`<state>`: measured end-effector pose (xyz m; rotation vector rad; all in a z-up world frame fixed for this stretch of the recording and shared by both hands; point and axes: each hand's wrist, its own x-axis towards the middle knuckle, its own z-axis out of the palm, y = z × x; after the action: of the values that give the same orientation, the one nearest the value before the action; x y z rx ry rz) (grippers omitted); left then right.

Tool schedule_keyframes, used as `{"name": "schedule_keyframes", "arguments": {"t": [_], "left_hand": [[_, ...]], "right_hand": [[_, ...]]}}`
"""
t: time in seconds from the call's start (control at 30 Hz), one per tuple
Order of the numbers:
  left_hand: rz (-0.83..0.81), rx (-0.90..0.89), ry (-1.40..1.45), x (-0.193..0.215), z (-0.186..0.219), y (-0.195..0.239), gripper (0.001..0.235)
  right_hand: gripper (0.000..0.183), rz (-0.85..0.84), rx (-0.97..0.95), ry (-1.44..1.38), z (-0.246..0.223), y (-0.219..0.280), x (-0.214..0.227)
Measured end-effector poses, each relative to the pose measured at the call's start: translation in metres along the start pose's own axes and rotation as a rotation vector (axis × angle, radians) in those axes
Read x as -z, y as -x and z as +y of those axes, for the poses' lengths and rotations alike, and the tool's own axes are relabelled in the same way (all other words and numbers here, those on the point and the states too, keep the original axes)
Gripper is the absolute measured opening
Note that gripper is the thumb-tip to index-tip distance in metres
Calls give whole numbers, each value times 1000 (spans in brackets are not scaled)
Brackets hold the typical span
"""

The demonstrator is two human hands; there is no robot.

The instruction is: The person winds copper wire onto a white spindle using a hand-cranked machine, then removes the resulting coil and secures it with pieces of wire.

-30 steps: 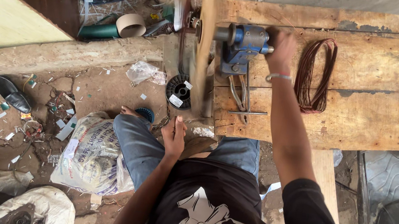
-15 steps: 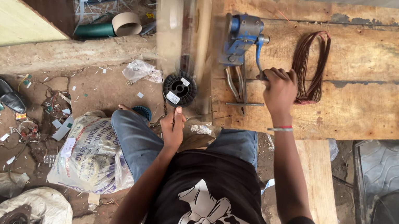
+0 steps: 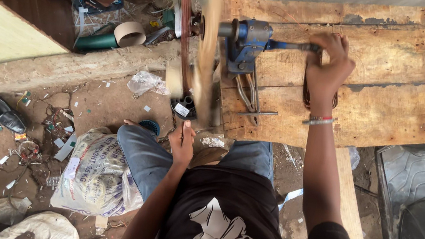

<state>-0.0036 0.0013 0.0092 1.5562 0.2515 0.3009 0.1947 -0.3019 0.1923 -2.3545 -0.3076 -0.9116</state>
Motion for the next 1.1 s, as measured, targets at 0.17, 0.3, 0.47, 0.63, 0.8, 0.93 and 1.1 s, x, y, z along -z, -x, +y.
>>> {"name": "schedule_keyframes", "arguments": {"t": [0.17,0.3,0.47,0.63,0.8,0.93,1.1], "left_hand": [[17,57,-15,-2,-10,-1,45],[2,71,-54,-1,-10,-2,48],[-2,82,-25,-1,-12,-3,48],[5,88,-54,1,-10,-5,47],[1,94,-93,2,-9,-5,48],[-1,72,-70,0,-9,-6,48],[-8,88,-90,1,-6,-5,48]], "right_hand": [[33,-30,2,-45,25,-40,-33],[32,-35,44,6,39,-58,-59],[30,-91,-10,172,63,-64,-102],[26,-240,-238,269,96,-44,-152],[19,-278,-142,178,129,8,-173],[19,-449,-223,499,129,49,-177],[16,-470,-220,340,104,94,-144]]}}
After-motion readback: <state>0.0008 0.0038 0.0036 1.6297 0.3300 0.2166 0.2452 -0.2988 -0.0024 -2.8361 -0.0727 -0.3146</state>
